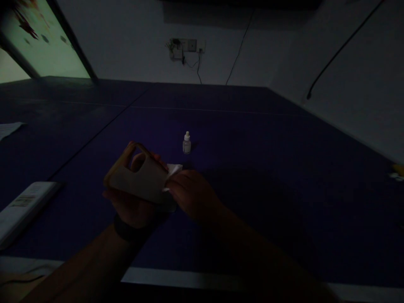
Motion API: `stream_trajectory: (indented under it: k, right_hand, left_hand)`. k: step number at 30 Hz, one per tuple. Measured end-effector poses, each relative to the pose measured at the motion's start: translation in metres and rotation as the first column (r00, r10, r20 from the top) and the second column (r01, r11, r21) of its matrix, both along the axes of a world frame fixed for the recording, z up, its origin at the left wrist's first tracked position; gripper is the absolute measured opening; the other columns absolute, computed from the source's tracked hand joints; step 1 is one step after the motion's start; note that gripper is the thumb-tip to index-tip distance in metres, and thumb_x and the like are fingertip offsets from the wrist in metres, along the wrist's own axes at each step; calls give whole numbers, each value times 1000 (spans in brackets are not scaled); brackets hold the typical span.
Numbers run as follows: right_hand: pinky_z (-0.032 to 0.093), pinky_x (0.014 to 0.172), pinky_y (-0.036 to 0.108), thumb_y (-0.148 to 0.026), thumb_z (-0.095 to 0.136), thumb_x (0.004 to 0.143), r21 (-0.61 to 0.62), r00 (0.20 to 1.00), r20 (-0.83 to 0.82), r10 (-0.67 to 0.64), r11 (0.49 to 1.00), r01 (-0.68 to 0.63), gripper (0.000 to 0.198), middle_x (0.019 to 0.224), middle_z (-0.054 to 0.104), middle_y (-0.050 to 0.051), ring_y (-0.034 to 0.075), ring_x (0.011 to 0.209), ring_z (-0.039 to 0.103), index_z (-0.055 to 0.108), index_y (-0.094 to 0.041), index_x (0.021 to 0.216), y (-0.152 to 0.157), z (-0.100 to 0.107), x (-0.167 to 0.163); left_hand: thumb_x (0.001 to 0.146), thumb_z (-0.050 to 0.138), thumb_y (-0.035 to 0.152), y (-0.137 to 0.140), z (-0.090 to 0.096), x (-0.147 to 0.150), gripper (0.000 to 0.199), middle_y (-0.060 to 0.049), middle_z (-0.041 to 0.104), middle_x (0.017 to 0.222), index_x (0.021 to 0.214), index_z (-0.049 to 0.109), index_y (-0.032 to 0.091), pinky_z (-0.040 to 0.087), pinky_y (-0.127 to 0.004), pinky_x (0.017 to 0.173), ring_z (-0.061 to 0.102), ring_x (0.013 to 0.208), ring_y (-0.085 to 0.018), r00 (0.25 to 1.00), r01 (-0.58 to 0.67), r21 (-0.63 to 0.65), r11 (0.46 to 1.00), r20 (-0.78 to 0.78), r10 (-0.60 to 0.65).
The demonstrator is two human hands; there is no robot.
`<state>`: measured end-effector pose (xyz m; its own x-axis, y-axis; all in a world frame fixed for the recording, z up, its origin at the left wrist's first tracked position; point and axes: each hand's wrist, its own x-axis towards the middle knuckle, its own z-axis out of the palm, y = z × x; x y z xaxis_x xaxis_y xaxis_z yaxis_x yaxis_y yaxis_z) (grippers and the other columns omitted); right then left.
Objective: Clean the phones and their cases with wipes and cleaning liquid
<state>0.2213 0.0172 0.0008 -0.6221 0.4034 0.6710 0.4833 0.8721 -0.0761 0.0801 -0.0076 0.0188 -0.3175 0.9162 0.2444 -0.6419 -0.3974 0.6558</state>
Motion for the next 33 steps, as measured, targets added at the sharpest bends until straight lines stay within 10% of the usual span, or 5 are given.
stream_trajectory:
  k: [9, 16, 23, 29, 33]
  right_hand:
    - [55, 84, 34, -14, 38, 106, -5, 955, 144, 257, 966, -259, 37, 91, 75, 6, 19, 93, 65, 73, -18, 96, 0, 2, 1]
    - [53, 86, 34, -16, 49, 104, 138, 996, 88, 10, 990, -22, 25, 101, 78, 4, 20, 95, 65, 74, -20, 105, 5, 6, 15]
    - [54, 80, 31, -15, 42, 106, -58, 938, 187, 293, 956, -287, 35, 84, 74, 3, 17, 84, 65, 70, -18, 86, -6, 16, 12]
    - [54, 84, 34, -15, 44, 105, 70, 985, 142, 93, 992, -104, 28, 102, 77, 6, 21, 96, 66, 72, -18, 105, -2, 15, 18]
    - [54, 83, 34, -15, 43, 106, -51, 956, 202, 211, 978, -205, 31, 93, 75, 6, 20, 92, 65, 72, -16, 96, -5, 13, 13]
  left_hand:
    - [59, 73, 84, -1, 1, 3, 89, -7, 70, 116, 127, 67, 27, 54, -35, 86, 65, 112, -29, 998, -20, 38, 999, -53, 22]
    - [61, 76, 79, -6, 5, 4, 74, -5, 72, 111, 116, 74, 30, 56, -37, 85, 68, 97, -26, 999, 29, 64, 998, -35, -27]
    - [58, 73, 85, -7, 1, 3, 90, -7, 72, 106, 126, 66, 26, 54, -36, 85, 67, 100, -28, 989, 148, -28, 989, -1, -148]
    - [62, 73, 82, -6, 3, 3, 82, -6, 69, 105, 123, 65, 29, 56, -37, 85, 66, 96, -27, 996, 90, 29, 996, 0, -90]
    - [71, 66, 83, 0, -5, 1, 79, -7, 70, 105, 125, 63, 26, 56, -36, 83, 67, 92, -24, 992, 116, 100, 988, -60, -111]
